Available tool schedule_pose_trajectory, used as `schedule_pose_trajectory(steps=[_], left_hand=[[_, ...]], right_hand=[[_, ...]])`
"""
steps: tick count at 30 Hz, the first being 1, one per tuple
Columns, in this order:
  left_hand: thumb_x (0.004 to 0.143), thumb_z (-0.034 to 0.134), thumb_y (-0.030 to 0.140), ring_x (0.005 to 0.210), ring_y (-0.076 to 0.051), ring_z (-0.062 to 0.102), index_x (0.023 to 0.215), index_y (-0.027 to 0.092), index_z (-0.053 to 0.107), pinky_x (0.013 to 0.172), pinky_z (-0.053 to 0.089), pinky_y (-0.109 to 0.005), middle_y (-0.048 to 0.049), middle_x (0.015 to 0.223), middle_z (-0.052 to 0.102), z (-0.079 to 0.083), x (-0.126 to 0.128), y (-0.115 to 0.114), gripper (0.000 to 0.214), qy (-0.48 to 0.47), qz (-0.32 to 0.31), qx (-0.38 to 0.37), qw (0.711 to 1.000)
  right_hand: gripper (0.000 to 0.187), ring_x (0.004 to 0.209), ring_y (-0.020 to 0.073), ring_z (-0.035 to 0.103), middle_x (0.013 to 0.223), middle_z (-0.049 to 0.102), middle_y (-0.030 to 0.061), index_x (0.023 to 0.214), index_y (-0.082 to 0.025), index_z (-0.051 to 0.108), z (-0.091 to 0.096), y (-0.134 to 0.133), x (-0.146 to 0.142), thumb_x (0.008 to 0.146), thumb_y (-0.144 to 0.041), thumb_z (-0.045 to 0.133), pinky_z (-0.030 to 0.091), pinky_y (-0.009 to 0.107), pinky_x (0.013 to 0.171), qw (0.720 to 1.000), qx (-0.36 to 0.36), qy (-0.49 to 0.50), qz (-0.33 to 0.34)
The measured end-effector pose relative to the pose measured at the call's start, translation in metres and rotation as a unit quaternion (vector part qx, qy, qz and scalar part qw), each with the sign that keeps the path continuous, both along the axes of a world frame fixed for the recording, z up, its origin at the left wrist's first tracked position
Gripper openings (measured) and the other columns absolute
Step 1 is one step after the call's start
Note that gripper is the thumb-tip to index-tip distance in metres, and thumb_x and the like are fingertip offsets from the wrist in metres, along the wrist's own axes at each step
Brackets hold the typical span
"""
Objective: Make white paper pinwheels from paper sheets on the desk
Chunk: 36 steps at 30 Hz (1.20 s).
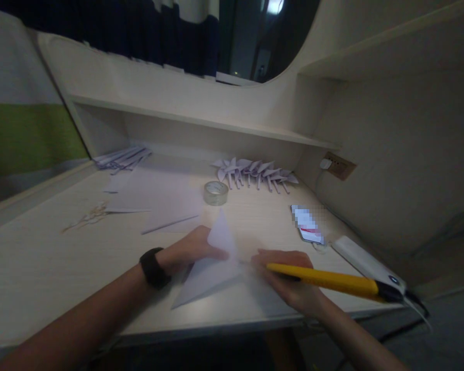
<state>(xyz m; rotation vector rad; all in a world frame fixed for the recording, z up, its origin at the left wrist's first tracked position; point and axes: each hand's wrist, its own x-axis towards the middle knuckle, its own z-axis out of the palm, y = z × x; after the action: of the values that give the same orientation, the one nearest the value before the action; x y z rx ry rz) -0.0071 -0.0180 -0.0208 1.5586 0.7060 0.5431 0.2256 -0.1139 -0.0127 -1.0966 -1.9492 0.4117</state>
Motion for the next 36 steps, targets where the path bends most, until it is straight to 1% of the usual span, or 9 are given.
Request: schedule_pose_trajectory(steps=[5, 8, 11, 15, 18, 21, 27, 32, 36], left_hand=[[0.065, 0.075, 0.03, 0.07, -0.019, 0.061, 0.089, 0.011, 0.07, 0.062, 0.044, -0.028, -0.0095, 0.087, 0.07, 0.006, -0.005, 0.003, 0.031, 0.009, -0.057, 0.001, 0.998], [0.061, 0.077, 0.031, 0.068, -0.019, 0.06, 0.086, 0.014, 0.07, 0.061, 0.044, -0.027, -0.0061, 0.082, 0.07, 0.013, -0.003, 0.007, 0.031, 0.062, -0.133, 0.033, 0.989], [0.059, 0.078, 0.033, 0.062, -0.018, 0.059, 0.081, 0.017, 0.07, 0.055, 0.042, -0.025, -0.0024, 0.074, 0.069, 0.023, 0.002, 0.011, 0.029, 0.139, -0.216, 0.097, 0.962], [0.058, 0.078, 0.034, 0.057, -0.018, 0.058, 0.08, 0.019, 0.071, 0.049, 0.041, -0.026, -0.0009, 0.07, 0.069, 0.034, 0.007, 0.01, 0.028, 0.2, -0.271, 0.154, 0.929], [0.059, 0.078, 0.033, 0.057, -0.019, 0.059, 0.082, 0.02, 0.071, 0.05, 0.042, -0.027, -0.0011, 0.072, 0.07, 0.039, 0.008, 0.008, 0.027, 0.213, -0.293, 0.146, 0.921], [0.058, 0.079, 0.036, 0.064, -0.02, 0.061, 0.087, 0.021, 0.071, 0.055, 0.044, -0.027, -0.0019, 0.079, 0.071, 0.04, 0.006, 0.007, 0.033, 0.206, -0.298, 0.138, 0.922], [0.053, 0.082, 0.041, 0.066, -0.018, 0.059, 0.086, 0.018, 0.069, 0.053, 0.04, -0.023, -0.0034, 0.079, 0.068, 0.043, -0.022, 0.013, 0.042, 0.177, -0.174, 0.197, 0.949], [0.069, 0.067, 0.056, 0.079, -0.021, 0.061, 0.106, 0.017, 0.064, 0.066, 0.046, -0.03, -0.0086, 0.089, 0.067, 0.038, -0.068, 0.014, 0.053, 0.03, -0.059, -0.01, 0.998], [0.072, 0.052, 0.071, 0.091, -0.029, 0.062, 0.098, 0.015, 0.063, 0.079, 0.047, -0.043, -0.0142, 0.093, 0.066, 0.029, -0.081, 0.002, 0.063, -0.184, 0.09, -0.156, 0.966]], right_hand=[[0.01, 0.105, 0.0267, 0.063, 0.1, 0.072, 0.0043, 0.084, -0.024, 0.072, 0.01, 0.008, 0.008, 0.074, -0.027, 0.071, 0.043, 0.05, 0.1, 0.981, -0.078, 0.175, -0.03], [0.009, 0.114, 0.0282, 0.057, 0.094, 0.072, 0.003, 0.08, -0.024, 0.072, 0.022, 0.021, 0.011, 0.072, -0.027, 0.074, 0.028, 0.053, 0.109, 0.977, -0.1, 0.185, 0.027], [0.009, 0.112, 0.0276, 0.058, 0.083, 0.072, 0.0013, 0.075, -0.023, 0.072, 0.035, 0.035, 0.01, 0.069, -0.026, 0.076, 0.029, 0.051, 0.108, 0.973, -0.139, 0.173, 0.07], [0.015, 0.085, 0.0225, 0.067, 0.078, 0.071, 0.002, 0.076, -0.02, 0.071, 0.042, 0.046, 0.006, 0.065, -0.029, 0.077, 0.053, 0.036, 0.078, 0.94, -0.276, 0.157, 0.125], [0.016, 0.066, 0.0163, 0.064, 0.069, 0.069, 0.0019, 0.074, -0.018, 0.072, 0.039, 0.049, 0.004, 0.064, -0.029, 0.078, 0.052, 0.026, 0.059, 0.934, -0.31, 0.131, 0.122], [0.015, 0.064, 0.0149, 0.062, 0.068, 0.068, 0.0018, 0.072, -0.017, 0.072, 0.033, 0.049, 0.003, 0.064, -0.028, 0.077, 0.051, 0.024, 0.058, 0.936, -0.301, 0.148, 0.105], [0.015, 0.066, 0.0169, 0.062, 0.066, 0.067, 0.001, 0.069, -0.017, 0.071, 0.021, 0.045, 0.004, 0.061, -0.028, 0.079, 0.052, 0.028, 0.064, 0.926, -0.281, 0.248, 0.038], [0.015, 0.068, 0.02, 0.066, 0.067, 0.068, 0.0009, 0.067, -0.019, 0.07, 0.01, 0.041, 0.006, 0.06, -0.028, 0.079, 0.056, 0.037, 0.075, 0.884, -0.271, 0.381, -0.002], [0.013, 0.074, 0.0213, 0.068, 0.07, 0.07, 0.0006, 0.068, -0.019, 0.069, 0.001, 0.04, -0.002, 0.061, -0.023, 0.079, 0.055, 0.042, 0.086, 0.829, -0.25, 0.5, -0.022]])
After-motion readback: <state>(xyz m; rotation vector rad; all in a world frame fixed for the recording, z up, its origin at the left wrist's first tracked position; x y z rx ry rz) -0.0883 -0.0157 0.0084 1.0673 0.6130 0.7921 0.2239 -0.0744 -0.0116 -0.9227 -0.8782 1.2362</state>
